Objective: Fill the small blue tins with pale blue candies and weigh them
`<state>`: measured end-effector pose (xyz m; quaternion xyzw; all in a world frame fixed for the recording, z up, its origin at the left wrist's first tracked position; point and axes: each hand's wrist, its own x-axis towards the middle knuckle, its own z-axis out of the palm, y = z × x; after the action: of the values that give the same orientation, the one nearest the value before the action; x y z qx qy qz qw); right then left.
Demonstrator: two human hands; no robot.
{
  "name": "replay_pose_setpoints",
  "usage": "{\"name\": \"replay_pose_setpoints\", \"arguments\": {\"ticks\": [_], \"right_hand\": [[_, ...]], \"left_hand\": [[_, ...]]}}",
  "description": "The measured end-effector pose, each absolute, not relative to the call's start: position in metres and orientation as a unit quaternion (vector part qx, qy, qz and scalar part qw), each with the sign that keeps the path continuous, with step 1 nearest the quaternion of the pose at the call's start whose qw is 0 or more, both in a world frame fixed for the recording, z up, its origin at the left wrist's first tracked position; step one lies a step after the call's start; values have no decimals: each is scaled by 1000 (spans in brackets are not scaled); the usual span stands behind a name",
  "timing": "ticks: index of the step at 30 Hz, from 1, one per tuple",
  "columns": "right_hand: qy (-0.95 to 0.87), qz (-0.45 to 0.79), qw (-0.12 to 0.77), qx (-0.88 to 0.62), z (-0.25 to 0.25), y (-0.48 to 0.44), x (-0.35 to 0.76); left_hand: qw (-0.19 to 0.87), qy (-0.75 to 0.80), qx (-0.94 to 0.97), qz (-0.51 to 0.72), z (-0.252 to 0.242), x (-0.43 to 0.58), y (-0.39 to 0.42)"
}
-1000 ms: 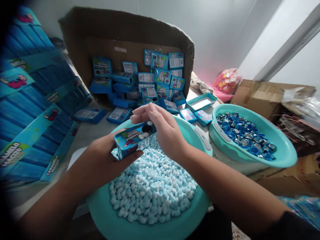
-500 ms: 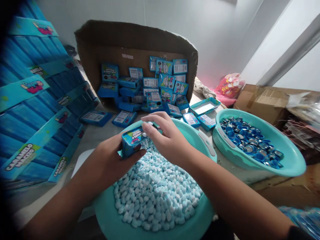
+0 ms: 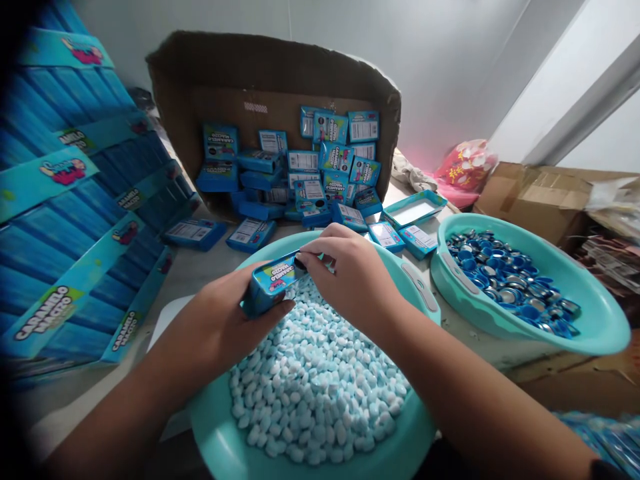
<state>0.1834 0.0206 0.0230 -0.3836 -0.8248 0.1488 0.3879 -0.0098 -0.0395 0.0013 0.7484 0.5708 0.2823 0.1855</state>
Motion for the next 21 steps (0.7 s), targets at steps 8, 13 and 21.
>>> {"name": "replay_pose_setpoints", "arguments": {"ticks": [8,13,21], "right_hand": [[-772,227,470,-363,31,13,181],[-714,321,422,-457,3,26,179],[-846,346,1,-406,-28,-12,165]], "left_hand": [[133,557,757,314,-6,-8,-40],[83,615,691,372,-3,-11,-41],[81,656,658,360,3,-12,-38]]}}
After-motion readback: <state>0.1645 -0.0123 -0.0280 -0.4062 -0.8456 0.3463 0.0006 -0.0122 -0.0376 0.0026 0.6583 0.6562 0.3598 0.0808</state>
